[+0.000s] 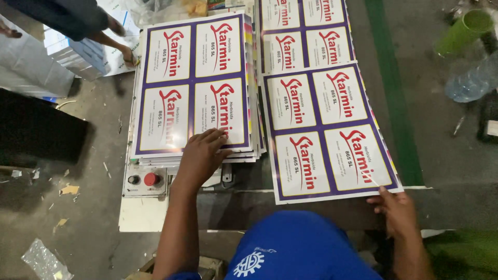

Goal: Manually sorting and placing printed label sheets onto a work surface.

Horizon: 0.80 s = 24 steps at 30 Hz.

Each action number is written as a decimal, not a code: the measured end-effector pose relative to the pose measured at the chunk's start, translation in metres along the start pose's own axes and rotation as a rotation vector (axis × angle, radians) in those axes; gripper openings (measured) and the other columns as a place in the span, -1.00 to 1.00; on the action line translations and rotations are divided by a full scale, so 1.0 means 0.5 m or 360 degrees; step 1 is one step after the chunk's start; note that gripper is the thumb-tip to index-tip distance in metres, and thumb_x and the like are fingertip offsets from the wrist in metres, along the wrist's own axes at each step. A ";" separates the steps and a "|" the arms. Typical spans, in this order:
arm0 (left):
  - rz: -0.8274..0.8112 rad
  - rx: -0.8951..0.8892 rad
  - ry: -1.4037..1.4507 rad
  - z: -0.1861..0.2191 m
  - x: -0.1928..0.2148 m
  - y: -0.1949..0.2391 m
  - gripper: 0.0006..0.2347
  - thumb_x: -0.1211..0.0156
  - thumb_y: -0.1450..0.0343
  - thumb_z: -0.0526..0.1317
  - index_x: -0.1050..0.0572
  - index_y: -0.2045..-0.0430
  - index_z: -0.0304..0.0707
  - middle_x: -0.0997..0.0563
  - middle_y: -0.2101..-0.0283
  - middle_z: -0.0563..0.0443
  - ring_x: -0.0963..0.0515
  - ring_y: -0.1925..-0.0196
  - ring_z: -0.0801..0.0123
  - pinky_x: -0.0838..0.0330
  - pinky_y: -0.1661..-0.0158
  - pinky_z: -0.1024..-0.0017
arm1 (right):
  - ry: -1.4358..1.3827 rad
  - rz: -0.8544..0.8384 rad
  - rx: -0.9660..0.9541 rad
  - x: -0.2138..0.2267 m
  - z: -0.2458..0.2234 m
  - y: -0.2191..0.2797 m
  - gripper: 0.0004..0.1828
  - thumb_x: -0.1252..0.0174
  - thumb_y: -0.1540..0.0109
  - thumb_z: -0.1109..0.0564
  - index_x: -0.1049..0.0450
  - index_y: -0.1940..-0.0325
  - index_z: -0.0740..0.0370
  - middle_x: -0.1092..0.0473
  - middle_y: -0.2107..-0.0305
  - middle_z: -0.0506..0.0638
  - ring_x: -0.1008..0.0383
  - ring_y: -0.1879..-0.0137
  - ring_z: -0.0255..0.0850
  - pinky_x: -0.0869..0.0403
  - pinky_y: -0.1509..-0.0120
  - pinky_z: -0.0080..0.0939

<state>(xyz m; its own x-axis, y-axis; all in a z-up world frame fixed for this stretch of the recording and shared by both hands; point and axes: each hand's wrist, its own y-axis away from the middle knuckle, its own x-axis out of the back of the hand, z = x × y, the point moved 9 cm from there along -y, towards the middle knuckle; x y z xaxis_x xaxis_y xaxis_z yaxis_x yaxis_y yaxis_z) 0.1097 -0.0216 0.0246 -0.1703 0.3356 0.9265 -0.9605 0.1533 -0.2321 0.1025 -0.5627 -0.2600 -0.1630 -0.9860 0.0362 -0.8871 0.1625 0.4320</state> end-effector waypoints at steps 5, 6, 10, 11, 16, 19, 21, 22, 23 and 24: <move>0.0212 0.0180 0.0104 -0.016 0.042 0.003 -0.92 -0.27 -0.46 -0.27 -0.63 0.33 -0.29 -0.70 0.25 -0.06 -0.67 0.15 0.07 -0.50 0.11 0.17 | 0.0070 -0.0011 -0.0052 0.021 0.038 0.005 -0.70 -0.09 -0.39 0.13 -0.46 -0.18 0.29 -0.54 0.17 0.08 -0.54 0.31 -0.15 -0.39 0.38 -0.22; 0.0209 0.0179 0.0104 -0.004 0.046 0.007 -0.92 -0.27 -0.46 -0.27 -0.63 0.33 -0.29 -0.70 0.25 -0.06 -0.67 0.15 0.07 -0.50 0.11 0.17 | 0.0069 -0.0010 -0.0054 0.012 0.035 0.010 -0.70 -0.09 -0.39 0.13 -0.46 -0.18 0.29 -0.54 0.17 0.08 -0.54 0.31 -0.15 -0.39 0.38 -0.22; 0.0630 0.0060 0.0043 0.056 0.110 0.028 -0.95 -0.29 -0.44 -0.33 -0.60 0.32 -0.33 -0.69 0.23 -0.10 -0.68 0.17 0.08 -0.56 0.21 0.22 | 0.0036 -0.0019 -0.0097 -0.039 0.017 0.021 -0.69 -0.11 -0.37 0.12 -0.46 -0.18 0.24 -0.54 0.17 0.05 -0.54 0.30 -0.16 -0.39 0.39 -0.23; 0.0691 0.0052 0.0016 0.069 0.121 0.033 -0.94 -0.30 -0.43 -0.34 -0.61 0.31 -0.34 -0.68 0.23 -0.12 -0.68 0.19 0.08 -0.56 0.23 0.23 | 0.0030 -0.0036 -0.0091 -0.057 0.007 0.021 -0.69 -0.12 -0.36 0.11 -0.46 -0.17 0.23 -0.54 0.18 0.05 -0.54 0.30 -0.16 -0.38 0.39 -0.23; 0.0635 0.0027 0.0076 0.079 0.084 0.042 -0.95 -0.33 -0.41 -0.34 -0.59 0.35 -0.34 -0.68 0.26 -0.11 -0.68 0.19 0.08 -0.57 0.23 0.23 | 0.0010 -0.0087 -0.0030 -0.130 -0.028 -0.019 -0.68 -0.13 -0.36 0.09 -0.45 -0.16 0.27 -0.54 0.19 0.07 -0.56 0.29 -0.15 -0.40 0.37 -0.22; 0.0592 0.0054 0.0157 0.078 0.065 0.045 -0.94 -0.34 -0.40 -0.34 -0.60 0.34 -0.32 -0.69 0.25 -0.11 -0.68 0.21 0.09 -0.57 0.25 0.23 | -0.0030 -0.0081 0.0006 -0.159 -0.058 -0.041 -0.66 -0.12 -0.38 0.06 -0.43 -0.18 0.27 -0.54 0.18 0.07 -0.57 0.26 -0.16 -0.41 0.35 -0.22; 0.0563 0.0081 0.0198 0.080 0.054 0.049 -0.93 -0.35 -0.39 -0.33 -0.60 0.34 -0.32 -0.69 0.25 -0.12 -0.68 0.22 0.09 -0.57 0.25 0.24 | -0.0054 -0.0075 0.0025 -0.165 -0.078 -0.042 -0.65 -0.11 -0.39 0.05 -0.41 -0.20 0.27 -0.54 0.17 0.07 -0.57 0.24 -0.17 -0.41 0.34 -0.23; 0.0568 0.0088 0.0236 0.083 0.049 0.053 -0.93 -0.35 -0.37 -0.33 -0.60 0.36 -0.30 -0.69 0.26 -0.10 -0.69 0.22 0.10 -0.57 0.25 0.24 | -0.0018 -0.0061 -0.0031 -0.163 -0.079 -0.040 -0.63 -0.10 -0.38 0.04 -0.41 -0.22 0.25 -0.55 0.15 0.07 -0.57 0.23 -0.18 -0.41 0.32 -0.23; 0.0576 0.0098 0.0271 0.085 0.046 0.056 -0.94 -0.35 -0.36 -0.32 -0.60 0.37 -0.28 -0.70 0.26 -0.08 -0.69 0.22 0.10 -0.58 0.26 0.24 | 0.0018 -0.0052 -0.0086 -0.163 -0.081 -0.038 -0.61 -0.09 -0.38 0.03 -0.40 -0.25 0.24 -0.56 0.14 0.08 -0.57 0.22 -0.18 -0.42 0.31 -0.22; 0.0582 0.0097 0.0270 0.089 0.037 0.060 -0.94 -0.35 -0.36 -0.32 -0.60 0.37 -0.28 -0.70 0.26 -0.08 -0.69 0.22 0.10 -0.58 0.26 0.24 | 0.0018 -0.0055 -0.0080 -0.165 -0.079 -0.035 -0.61 -0.09 -0.38 0.03 -0.40 -0.25 0.24 -0.56 0.14 0.08 -0.57 0.22 -0.18 -0.42 0.31 -0.22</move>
<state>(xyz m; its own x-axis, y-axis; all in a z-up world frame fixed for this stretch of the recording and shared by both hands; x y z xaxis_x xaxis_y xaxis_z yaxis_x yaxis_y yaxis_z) 0.0681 -0.0522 0.0478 -0.4692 0.5069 0.7231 -0.8556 -0.0583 -0.5144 0.1484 -0.4856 -0.2351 -0.1277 -0.9913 0.0305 -0.8692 0.1267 0.4780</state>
